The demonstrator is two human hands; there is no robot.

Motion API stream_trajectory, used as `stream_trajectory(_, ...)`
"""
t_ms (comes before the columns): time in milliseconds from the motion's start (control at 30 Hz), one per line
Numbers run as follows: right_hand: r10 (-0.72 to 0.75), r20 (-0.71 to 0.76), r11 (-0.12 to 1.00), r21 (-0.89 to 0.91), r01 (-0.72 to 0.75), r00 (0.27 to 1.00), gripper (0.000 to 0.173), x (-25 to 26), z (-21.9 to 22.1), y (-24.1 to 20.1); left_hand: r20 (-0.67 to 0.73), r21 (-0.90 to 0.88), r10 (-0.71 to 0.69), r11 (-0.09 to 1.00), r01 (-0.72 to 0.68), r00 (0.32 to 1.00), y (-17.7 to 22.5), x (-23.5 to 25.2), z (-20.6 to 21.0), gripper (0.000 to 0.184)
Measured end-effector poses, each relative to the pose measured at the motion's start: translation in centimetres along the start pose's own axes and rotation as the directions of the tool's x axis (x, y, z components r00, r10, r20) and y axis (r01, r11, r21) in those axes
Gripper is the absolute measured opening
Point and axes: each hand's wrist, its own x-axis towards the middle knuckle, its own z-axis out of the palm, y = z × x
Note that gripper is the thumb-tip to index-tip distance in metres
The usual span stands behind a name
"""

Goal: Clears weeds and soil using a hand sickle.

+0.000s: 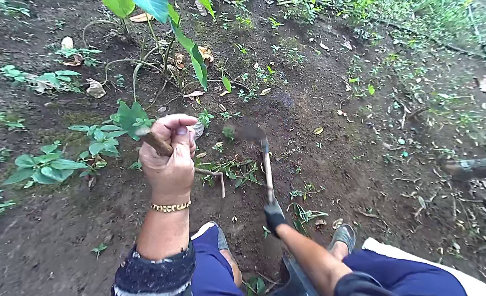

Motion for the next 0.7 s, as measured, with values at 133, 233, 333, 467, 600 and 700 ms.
stream_trajectory(133,0.271,0.047,0.945,0.177,-0.275,0.961,0.054,-2.1,-0.1,8.4,0.003,-0.029,0.015,0.999,-0.015,1.000,-0.3,-0.1,-0.8,0.018)
stream_trajectory(233,0.194,-0.014,0.965,0.180,-0.188,0.981,0.051,-1.5,-3.7,7.1,0.023,-0.029,0.012,0.999,-0.012,1.000,0.0,-0.5,-0.6,0.018)
stream_trajectory(333,0.149,-0.136,0.949,0.297,-0.104,0.979,0.052,0.7,-5.1,0.1,0.034,-0.029,0.010,1.000,-0.009,0.999,0.2,-0.6,0.0,0.019)
stream_trajectory(467,0.107,-0.134,0.970,0.230,-0.074,0.985,0.055,2.1,-1.9,-3.8,0.025,-0.040,0.018,0.999,-0.017,1.000,-0.2,-0.1,0.5,0.019)
stream_trajectory(600,0.205,0.010,0.965,0.166,-0.204,0.979,0.052,1.9,-3.0,1.6,0.026,-0.045,0.020,0.999,-0.019,0.999,-0.7,0.5,0.9,0.018)
stream_trajectory(700,0.140,-0.009,0.982,0.132,-0.137,0.990,0.052,0.9,-7.8,2.5,0.063,-0.025,0.023,0.999,-0.022,0.998,-0.4,0.2,1.8,0.018)
